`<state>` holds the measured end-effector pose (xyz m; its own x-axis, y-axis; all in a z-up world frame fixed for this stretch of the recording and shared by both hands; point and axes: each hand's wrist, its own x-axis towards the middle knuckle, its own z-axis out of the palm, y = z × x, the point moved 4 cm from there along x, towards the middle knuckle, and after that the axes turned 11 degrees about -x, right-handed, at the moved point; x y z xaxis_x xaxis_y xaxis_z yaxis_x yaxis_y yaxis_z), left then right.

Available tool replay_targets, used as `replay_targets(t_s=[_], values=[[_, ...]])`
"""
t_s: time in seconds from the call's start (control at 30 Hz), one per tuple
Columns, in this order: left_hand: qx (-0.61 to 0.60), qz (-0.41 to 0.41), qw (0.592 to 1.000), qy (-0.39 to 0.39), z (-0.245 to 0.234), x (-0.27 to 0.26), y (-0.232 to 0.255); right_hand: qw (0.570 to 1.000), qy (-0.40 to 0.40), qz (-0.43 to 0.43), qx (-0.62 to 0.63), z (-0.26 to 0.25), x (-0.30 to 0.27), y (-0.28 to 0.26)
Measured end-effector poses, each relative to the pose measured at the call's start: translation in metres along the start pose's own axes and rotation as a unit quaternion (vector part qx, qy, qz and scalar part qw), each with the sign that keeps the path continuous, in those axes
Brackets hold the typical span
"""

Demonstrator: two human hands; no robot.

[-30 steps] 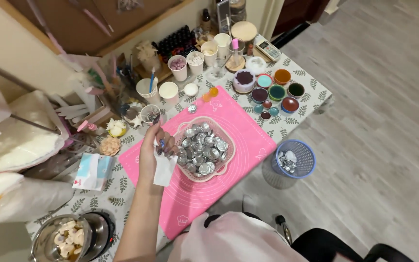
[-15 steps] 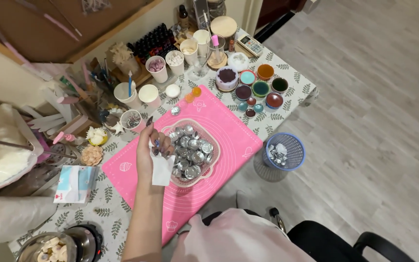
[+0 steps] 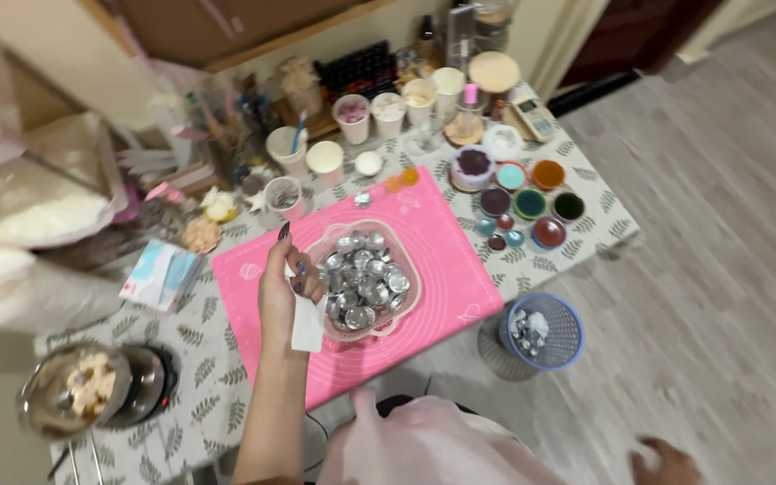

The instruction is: Preparing tea light candle containers, pouring melted wax, and positioning wicks.

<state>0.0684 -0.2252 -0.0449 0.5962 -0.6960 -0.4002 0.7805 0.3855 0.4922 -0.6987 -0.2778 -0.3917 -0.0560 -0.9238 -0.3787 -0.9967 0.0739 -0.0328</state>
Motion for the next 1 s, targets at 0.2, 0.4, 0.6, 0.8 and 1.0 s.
replay_targets(t_s=[0.2, 0.4, 0.6, 0.8, 1.0], values=[[-0.001, 0.082, 0.993, 0.088, -0.081, -0.019, -0.008, 0.984, -0.051, -0.149, 0.078, -0.083, 0.092, -0.270], [0.129, 0.092, 0.968, 0.193, -0.096, -0.059, 0.001, 0.903, -0.106, -0.331, 0.254, -0.173, 0.033, -0.528], [0.411, 0.014, 0.893, 0.181, -0.154, -0.033, -0.007, 0.932, -0.114, -0.313, 0.142, -0.167, 0.021, -0.610], [0.660, -0.054, 0.744, 0.092, -0.160, 0.003, -0.026, 0.921, -0.141, -0.305, 0.194, -0.150, 0.011, -0.615], [0.608, -0.001, 0.777, 0.164, -0.163, 0.003, 0.033, 0.915, -0.174, -0.302, 0.202, -0.175, -0.047, -0.671]])
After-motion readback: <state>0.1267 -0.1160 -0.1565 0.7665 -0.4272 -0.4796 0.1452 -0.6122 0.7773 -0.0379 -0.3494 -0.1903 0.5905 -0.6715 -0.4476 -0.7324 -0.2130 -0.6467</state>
